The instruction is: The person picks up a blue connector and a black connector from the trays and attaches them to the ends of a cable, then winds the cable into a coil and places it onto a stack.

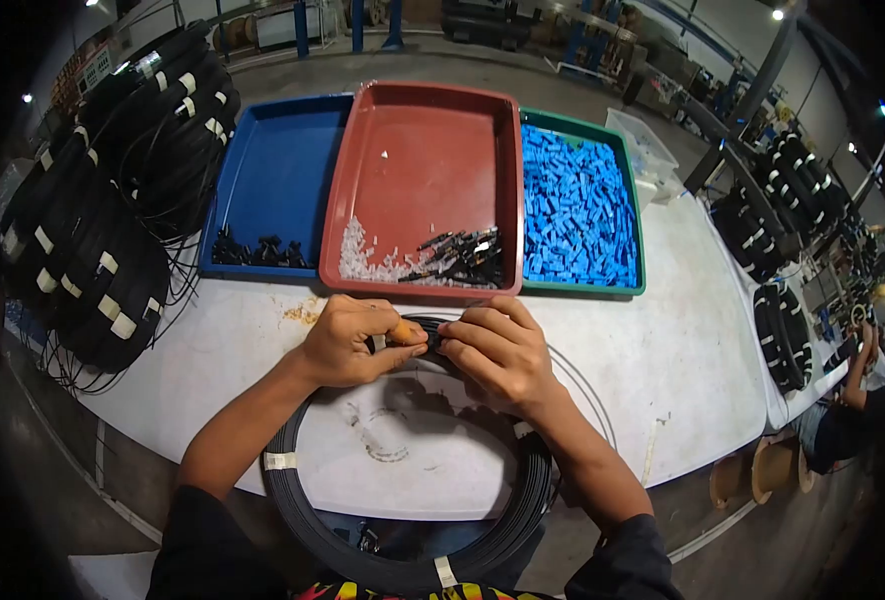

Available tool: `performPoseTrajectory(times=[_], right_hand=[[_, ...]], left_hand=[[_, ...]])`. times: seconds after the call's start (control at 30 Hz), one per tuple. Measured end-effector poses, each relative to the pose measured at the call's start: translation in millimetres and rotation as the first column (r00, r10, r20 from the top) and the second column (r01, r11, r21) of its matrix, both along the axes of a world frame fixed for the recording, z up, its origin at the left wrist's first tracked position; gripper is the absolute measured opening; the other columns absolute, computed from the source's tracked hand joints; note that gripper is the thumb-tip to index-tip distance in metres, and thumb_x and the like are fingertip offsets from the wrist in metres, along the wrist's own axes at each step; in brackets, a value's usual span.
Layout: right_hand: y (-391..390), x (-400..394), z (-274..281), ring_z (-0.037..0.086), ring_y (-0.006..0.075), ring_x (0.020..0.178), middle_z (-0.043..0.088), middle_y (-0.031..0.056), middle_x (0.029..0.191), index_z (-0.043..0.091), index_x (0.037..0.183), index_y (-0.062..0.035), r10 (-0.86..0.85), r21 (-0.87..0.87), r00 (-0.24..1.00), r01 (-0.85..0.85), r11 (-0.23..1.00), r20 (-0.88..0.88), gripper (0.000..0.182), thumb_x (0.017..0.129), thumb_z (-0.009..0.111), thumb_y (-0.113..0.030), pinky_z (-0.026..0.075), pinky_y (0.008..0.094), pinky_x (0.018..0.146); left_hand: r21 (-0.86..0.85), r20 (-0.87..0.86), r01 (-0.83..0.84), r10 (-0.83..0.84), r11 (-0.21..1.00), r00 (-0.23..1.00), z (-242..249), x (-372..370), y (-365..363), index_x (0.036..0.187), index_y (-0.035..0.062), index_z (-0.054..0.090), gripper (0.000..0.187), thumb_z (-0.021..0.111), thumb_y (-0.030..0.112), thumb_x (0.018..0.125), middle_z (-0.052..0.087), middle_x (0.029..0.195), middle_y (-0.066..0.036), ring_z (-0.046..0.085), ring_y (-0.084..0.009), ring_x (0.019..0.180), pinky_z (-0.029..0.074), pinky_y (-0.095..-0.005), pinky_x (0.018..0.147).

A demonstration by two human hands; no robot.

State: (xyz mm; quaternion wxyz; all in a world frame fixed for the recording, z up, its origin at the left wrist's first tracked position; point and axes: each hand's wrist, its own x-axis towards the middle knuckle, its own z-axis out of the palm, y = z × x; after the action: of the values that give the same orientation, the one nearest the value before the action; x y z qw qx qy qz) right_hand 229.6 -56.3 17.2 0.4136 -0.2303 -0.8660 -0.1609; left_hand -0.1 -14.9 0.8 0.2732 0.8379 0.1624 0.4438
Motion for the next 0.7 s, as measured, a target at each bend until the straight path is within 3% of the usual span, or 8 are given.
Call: performPoseTrajectory(times=[0.17,0.23,0.3,0.37,0.43,0.5,0.53,0.7], right_hand=[[8.4,-7.1,13.1,0.065,0.0241,0.082,0.070,0.0073,0.091,0.066,0.087,-0.0058,0.025,-0.156,0.996,-0.012,0.988,0.084,0.019,0.070,0.072,0.001,0.050,0.0366,0.076],[11.8,-14.3,13.1,0.064,0.0267,0.079,0.069,0.0088,0.090,0.066,0.088,-0.0051,-0.097,-0.263,0.993,0.111,0.958,0.067,0.018,0.072,0.072,0.002,0.049,0.0360,0.074],[17.0,-22.9,11.3,0.064,0.0283,0.078,0.069,0.0104,0.088,0.065,0.090,-0.0036,-0.088,-0.252,0.996,0.090,0.964,0.020,0.019,0.073,0.070,0.004,0.049,0.0371,0.072],[21.2,-29.6,2.0,0.064,0.0276,0.078,0.069,0.0105,0.089,0.065,0.091,-0.0028,-0.013,-0.231,0.988,-0.023,0.973,-0.153,0.023,0.072,0.067,0.010,0.050,0.0379,0.070],[20.1,-22.4,-3.9,0.065,0.0285,0.080,0.070,0.0112,0.090,0.065,0.092,-0.0013,0.006,-0.243,0.992,-0.038,0.969,-0.129,0.029,0.069,0.066,0.015,0.053,0.0382,0.069],[15.4,-12.6,-13.3,0.067,0.0301,0.083,0.070,0.0117,0.093,0.065,0.094,-0.0003,-0.034,-0.489,0.977,-0.076,0.869,-0.212,0.033,0.066,0.066,0.017,0.055,0.0376,0.070],[14.5,-9.2,-17.8,0.068,0.0308,0.085,0.070,0.0122,0.094,0.066,0.095,0.0002,-0.054,-0.607,0.965,-0.117,0.786,-0.257,0.034,0.065,0.067,0.017,0.057,0.0372,0.071],[13.8,-9.8,-16.0,0.067,0.0288,0.082,0.068,0.0110,0.093,0.066,0.092,-0.0003,0.042,-0.346,0.979,-0.111,0.932,-0.199,0.031,0.065,0.069,0.015,0.054,0.0380,0.069]], left_hand=[[0.054,0.014,-0.071,0.071,0.996,0.997,0.1,-3.8,3.0,0.082,-0.0024,0.074,0.012,0.082,-0.003,0.074,0.076,0.081,-0.014,0.073,-0.0223,0.070,0.057,-0.0309,0.065],[0.116,0.098,-0.176,0.165,0.978,0.981,-0.2,-3.3,4.5,0.083,-0.0026,0.074,0.012,0.081,-0.004,0.073,0.076,0.082,-0.014,0.073,-0.0227,0.070,0.057,-0.0309,0.066],[0.121,0.099,-0.211,0.200,0.970,0.975,0.0,-5.6,5.7,0.083,-0.0025,0.074,0.012,0.080,-0.005,0.073,0.076,0.082,-0.015,0.074,-0.0229,0.072,0.057,-0.0310,0.066],[0.055,0.168,-0.198,0.186,0.979,0.968,-0.7,-5.0,6.2,0.082,-0.0005,0.072,0.008,0.078,-0.002,0.076,0.075,0.080,-0.013,0.074,-0.0251,0.071,0.059,-0.0335,0.067],[0.041,0.180,-0.174,0.164,0.984,0.970,-1.3,-5.3,7.0,0.081,0.0007,0.072,0.010,0.078,-0.003,0.074,0.075,0.078,-0.011,0.073,-0.0242,0.070,0.058,-0.0330,0.067],[0.403,0.064,-0.138,0.123,0.905,0.990,1.2,-3.4,7.4,0.078,0.0006,0.072,0.015,0.082,-0.006,0.069,0.076,0.082,-0.010,0.074,-0.0222,0.073,0.057,-0.0314,0.068],[0.443,-0.009,-0.110,0.128,0.890,0.992,3.9,-2.7,5.3,0.076,0.0024,0.071,0.017,0.084,-0.004,0.068,0.076,0.081,-0.008,0.073,-0.0220,0.072,0.056,-0.0318,0.068],[0.195,0.066,-0.083,0.071,0.977,0.995,-5.3,0.2,8.2,0.075,0.0032,0.071,0.016,0.085,-0.003,0.068,0.076,0.079,-0.008,0.072,-0.0212,0.068,0.055,-0.0317,0.066]])
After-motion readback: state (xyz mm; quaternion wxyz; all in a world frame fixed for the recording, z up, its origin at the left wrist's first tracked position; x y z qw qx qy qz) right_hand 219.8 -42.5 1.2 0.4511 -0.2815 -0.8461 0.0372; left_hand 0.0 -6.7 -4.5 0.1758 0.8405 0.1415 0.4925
